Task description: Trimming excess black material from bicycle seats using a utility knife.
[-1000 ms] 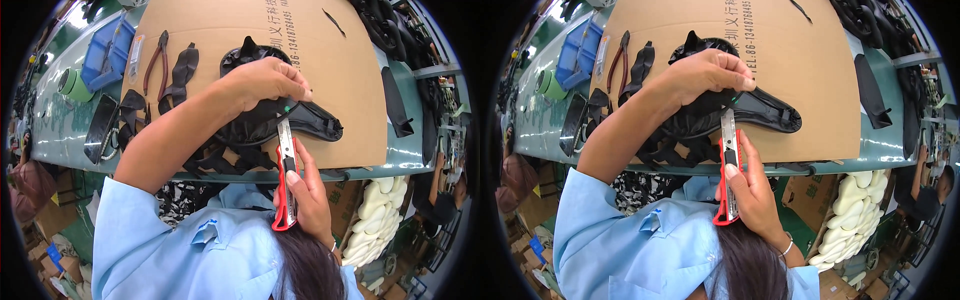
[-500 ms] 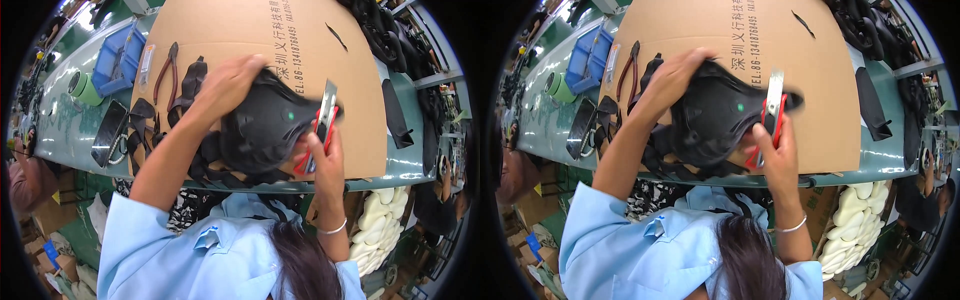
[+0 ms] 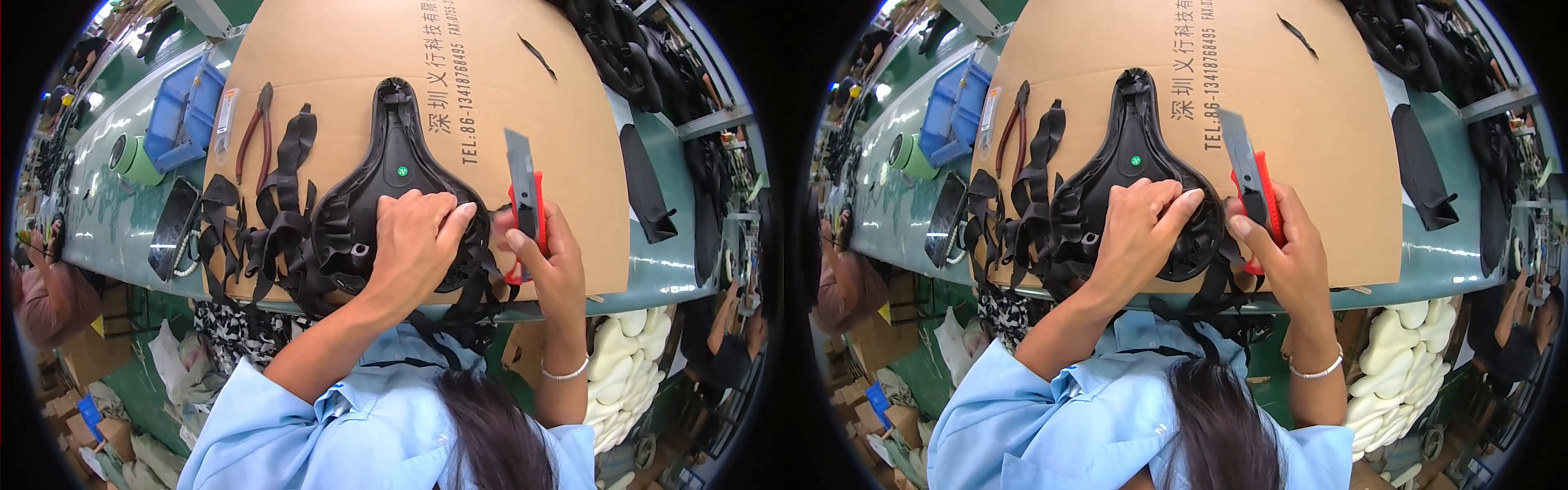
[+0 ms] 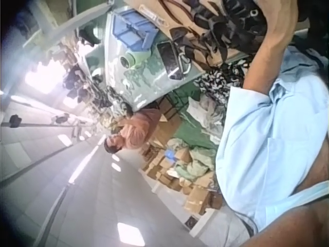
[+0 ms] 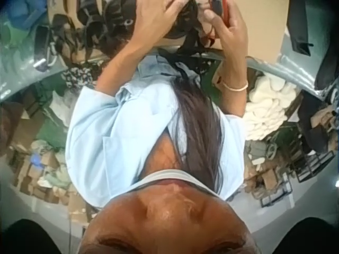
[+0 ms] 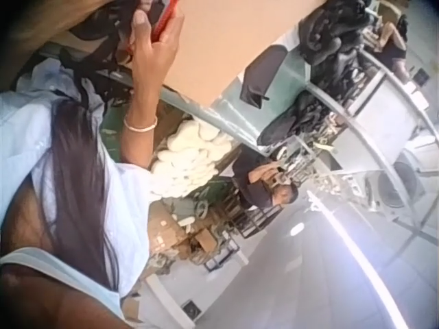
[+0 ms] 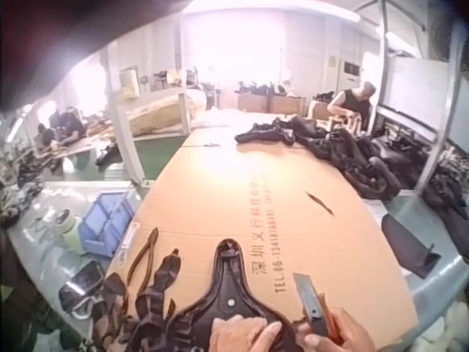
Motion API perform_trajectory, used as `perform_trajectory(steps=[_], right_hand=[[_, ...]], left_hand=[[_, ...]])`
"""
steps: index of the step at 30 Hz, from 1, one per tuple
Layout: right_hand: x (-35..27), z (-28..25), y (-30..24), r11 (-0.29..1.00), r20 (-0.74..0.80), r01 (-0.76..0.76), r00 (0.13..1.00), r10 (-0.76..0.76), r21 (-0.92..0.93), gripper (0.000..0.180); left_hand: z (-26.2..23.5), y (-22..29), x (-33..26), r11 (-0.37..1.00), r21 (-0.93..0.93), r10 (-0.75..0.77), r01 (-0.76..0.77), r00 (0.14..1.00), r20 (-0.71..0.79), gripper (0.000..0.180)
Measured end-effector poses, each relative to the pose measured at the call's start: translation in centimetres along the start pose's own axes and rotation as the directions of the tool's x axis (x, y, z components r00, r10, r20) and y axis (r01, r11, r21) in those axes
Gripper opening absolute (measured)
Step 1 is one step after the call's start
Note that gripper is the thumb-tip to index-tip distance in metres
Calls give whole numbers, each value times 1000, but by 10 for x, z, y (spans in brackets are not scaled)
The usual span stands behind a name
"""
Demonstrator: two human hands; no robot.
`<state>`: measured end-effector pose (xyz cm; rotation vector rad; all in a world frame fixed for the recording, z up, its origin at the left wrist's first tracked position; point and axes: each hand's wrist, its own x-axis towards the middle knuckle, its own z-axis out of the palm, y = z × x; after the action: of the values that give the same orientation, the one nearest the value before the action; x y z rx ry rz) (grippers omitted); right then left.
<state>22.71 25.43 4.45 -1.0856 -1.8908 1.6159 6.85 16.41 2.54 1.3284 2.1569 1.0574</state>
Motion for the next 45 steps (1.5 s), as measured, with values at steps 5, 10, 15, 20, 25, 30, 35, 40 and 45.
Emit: perform_trajectory(steps=[5,10,15,20,25,30,35,40,45], right_hand=[[-24,-19,-9,684,103,347,923,-372,-642,52],[-18,-12,-39,372,379,477,873,-308,-797,62],[-44,-8,-43,250,346,396,912,-219,-884,63],[-46,-7,-38,456,242,357,926,-291,-816,61],[-33,-2,-54,268,341,365,931,-132,-892,62],[-76,10,-40,347,178,205,978,-106,-915,61],[-87,22,-22,564,-17,66,990,-141,-823,55],[-14,-14,-31,458,49,135,980,-194,-879,51],[47,-36,-15,611,230,429,897,-378,-665,47]], left_hand=[[9,-7,-8,980,-116,137,-161,972,-190,20],[10,-12,-6,968,-172,150,-183,971,-185,17],[14,-13,-6,950,-253,117,-185,958,-260,20],[11,-19,-9,925,-327,100,-192,955,-279,23],[16,-19,-8,905,-361,131,-225,955,-267,23],[14,-17,-6,759,-618,-105,-203,899,-424,22],[5,5,0,310,-942,-318,-131,919,-232,18],[-32,1,27,963,-143,230,-230,973,-18,24],[-35,11,99,735,449,301,-508,838,456,21]])
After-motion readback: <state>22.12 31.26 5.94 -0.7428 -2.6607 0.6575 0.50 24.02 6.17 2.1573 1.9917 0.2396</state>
